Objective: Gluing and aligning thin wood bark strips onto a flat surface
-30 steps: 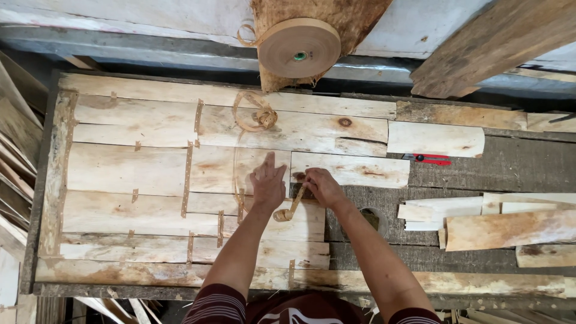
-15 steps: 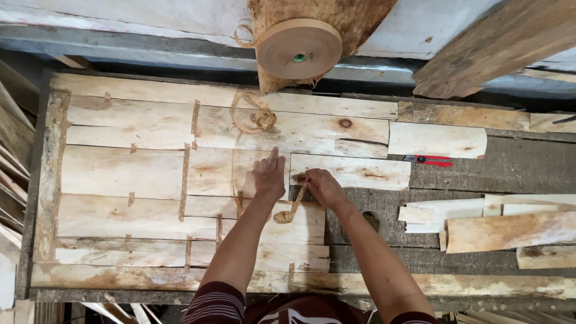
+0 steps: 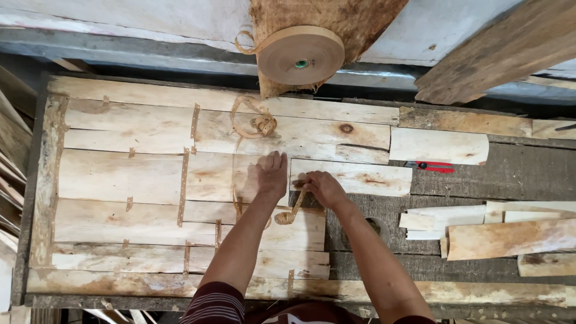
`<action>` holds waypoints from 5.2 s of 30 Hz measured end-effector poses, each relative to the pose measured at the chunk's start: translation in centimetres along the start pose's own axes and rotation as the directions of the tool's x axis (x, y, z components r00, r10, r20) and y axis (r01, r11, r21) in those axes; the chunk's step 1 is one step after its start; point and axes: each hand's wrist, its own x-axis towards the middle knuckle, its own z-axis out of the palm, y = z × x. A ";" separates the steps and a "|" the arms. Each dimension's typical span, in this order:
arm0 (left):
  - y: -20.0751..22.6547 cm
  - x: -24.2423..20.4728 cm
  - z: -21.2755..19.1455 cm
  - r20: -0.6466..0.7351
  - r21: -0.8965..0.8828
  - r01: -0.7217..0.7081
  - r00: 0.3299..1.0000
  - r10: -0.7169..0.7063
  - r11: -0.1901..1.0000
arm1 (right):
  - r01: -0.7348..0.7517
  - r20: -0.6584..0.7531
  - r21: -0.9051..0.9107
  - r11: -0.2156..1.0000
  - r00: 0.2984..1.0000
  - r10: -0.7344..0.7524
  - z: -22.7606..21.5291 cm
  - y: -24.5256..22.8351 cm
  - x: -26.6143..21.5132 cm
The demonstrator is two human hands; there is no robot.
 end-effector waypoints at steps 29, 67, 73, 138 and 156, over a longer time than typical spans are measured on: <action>-1.3 0.8 -4.1 0.054 0.024 -0.095 0.994 0.093 0.995 | -0.113 0.094 0.041 0.993 0.990 0.109 -1.2 -1.4 0.2; -4.3 1.2 0.5 -0.132 -0.240 -0.244 0.967 0.217 0.940 | -0.084 0.115 0.037 0.996 0.990 0.080 -1.7 -2.2 3.3; -4.0 1.2 1.0 -0.240 -0.241 -0.239 0.954 0.181 0.941 | -0.054 0.113 0.113 0.992 0.993 0.042 -1.3 -2.4 5.4; -2.3 0.9 0.6 -0.328 -0.380 -0.162 0.944 0.031 0.911 | -0.167 0.037 0.085 0.982 0.986 0.164 0.4 -1.7 10.1; -2.7 1.2 0.6 -0.289 -0.419 -0.170 0.956 0.047 0.892 | -0.227 0.079 0.055 0.972 0.972 0.222 -0.1 -2.5 10.2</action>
